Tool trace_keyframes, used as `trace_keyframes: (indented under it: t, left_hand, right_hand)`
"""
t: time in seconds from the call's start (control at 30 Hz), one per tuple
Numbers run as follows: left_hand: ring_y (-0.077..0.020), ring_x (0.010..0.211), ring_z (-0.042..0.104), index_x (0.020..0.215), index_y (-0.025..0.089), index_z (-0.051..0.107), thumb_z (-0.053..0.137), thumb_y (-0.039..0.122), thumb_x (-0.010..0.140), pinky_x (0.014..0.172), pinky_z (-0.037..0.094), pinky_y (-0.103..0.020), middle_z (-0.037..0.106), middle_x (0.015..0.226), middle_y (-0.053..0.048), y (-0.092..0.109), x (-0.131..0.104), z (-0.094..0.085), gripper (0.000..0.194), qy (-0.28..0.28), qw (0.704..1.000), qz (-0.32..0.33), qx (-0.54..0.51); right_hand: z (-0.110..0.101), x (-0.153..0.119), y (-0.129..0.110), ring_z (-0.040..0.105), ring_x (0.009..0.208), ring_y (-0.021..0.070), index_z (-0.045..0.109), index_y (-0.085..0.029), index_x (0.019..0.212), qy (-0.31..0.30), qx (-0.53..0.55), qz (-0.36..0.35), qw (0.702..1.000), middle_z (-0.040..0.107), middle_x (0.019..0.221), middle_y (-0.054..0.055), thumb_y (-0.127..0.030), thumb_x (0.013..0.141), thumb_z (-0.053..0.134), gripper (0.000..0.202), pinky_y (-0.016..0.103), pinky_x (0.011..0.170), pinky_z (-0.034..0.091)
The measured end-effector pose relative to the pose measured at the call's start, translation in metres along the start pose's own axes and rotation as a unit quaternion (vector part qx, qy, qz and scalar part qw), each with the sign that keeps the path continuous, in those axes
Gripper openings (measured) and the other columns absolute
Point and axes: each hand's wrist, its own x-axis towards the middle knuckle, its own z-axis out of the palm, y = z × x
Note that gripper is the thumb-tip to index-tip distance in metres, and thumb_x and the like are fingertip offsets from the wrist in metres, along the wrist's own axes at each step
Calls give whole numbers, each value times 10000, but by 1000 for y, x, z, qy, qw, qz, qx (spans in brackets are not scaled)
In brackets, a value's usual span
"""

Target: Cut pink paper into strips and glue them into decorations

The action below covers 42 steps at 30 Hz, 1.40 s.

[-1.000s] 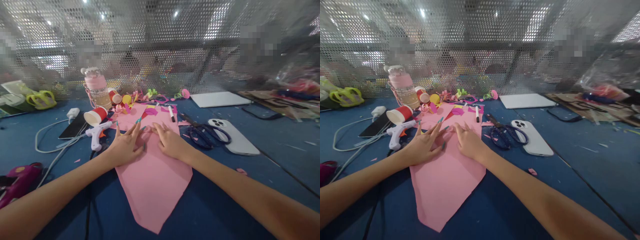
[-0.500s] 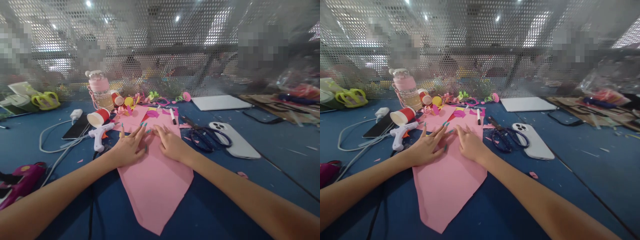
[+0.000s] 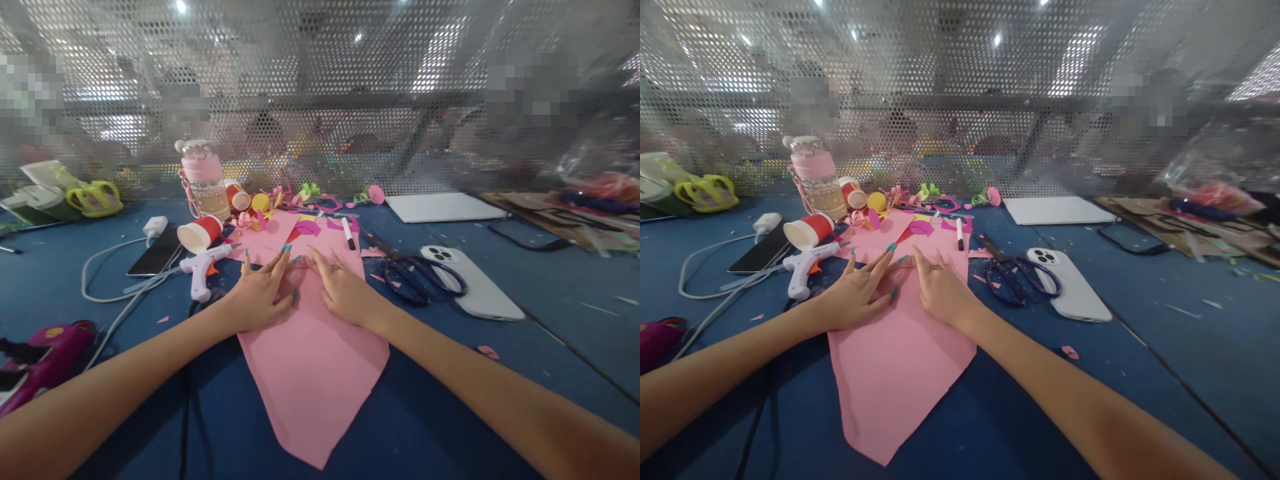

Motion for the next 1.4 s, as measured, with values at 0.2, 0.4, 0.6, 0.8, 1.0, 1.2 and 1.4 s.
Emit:
trace_keyframes:
  t: [0.2, 0.4, 0.6, 0.8, 1.0, 1.2, 1.4]
  left_hand:
    - [-289, 1311, 271, 1341, 69, 240, 329, 404, 843, 1015, 133, -619, 270, 1419, -225, 2, 0, -1, 607, 20, 998, -37, 43]
    - [-290, 1291, 313, 1333, 34, 247, 334, 389, 841, 1025, 140, -605, 285, 1407, -243, 3, 0, -1, 613, 23, 996, -46, 72]
    - [-307, 1306, 274, 1333, 65, 256, 346, 359, 838, 1006, 161, -624, 301, 1399, -246, 4, 0, 0, 583, 32, 994, -41, 95]
    - [-279, 1323, 244, 1353, 91, 199, 344, 349, 836, 1008, 119, -635, 227, 1437, -222, 1, 0, 2, 596, 34, 997, -22, 61]
    - [-273, 1310, 280, 1329, 75, 249, 347, 343, 830, 1024, 82, -626, 274, 1417, -228, 0, 1, 3, 575, 24, 998, -18, 51]
    - [-287, 1304, 288, 1338, 58, 224, 326, 355, 843, 1003, 119, -647, 252, 1423, -236, 1, 2, 3, 587, 31, 998, -19, 47]
    - [-276, 1302, 296, 1315, 96, 269, 328, 350, 836, 1015, 71, -643, 256, 1430, -210, 1, 2, 2, 545, 35, 998, -10, 48]
  right_hand:
    - [0, 2, 2, 508, 1147, 247, 98, 95, 1347, -27, -10, 3, 1000, 576, 1183, 218, -46, 665, 342, 738, 474, 1056, 252]
    - [-1, 1, 0, 571, 1061, 270, 140, 97, 1336, 3, -61, 29, 998, 610, 1135, 210, -68, 672, 351, 716, 490, 1050, 259]
    - [-1, 0, -1, 554, 1082, 280, 176, 132, 1309, 26, -82, 68, 994, 644, 1047, 229, -78, 656, 371, 713, 454, 1021, 327]
    - [-3, 1, -2, 576, 1038, 288, 168, 143, 1318, 8, -55, 71, 996, 667, 972, 212, -78, 646, 393, 742, 458, 1025, 316]
    - [-3, 0, -3, 605, 972, 292, 166, 141, 1325, 3, -61, 65, 996, 683, 899, 193, -79, 655, 396, 741, 467, 1042, 282]
    - [-3, 0, -2, 594, 995, 284, 147, 170, 1314, -5, -65, 65, 996, 650, 1010, 227, -87, 653, 393, 751, 449, 1051, 269]
    - [-2, -1, -2, 598, 987, 288, 74, 97, 1355, 15, -66, 53, 996, 663, 1002, 197, -91, 647, 396, 801, 480, 1020, 300]
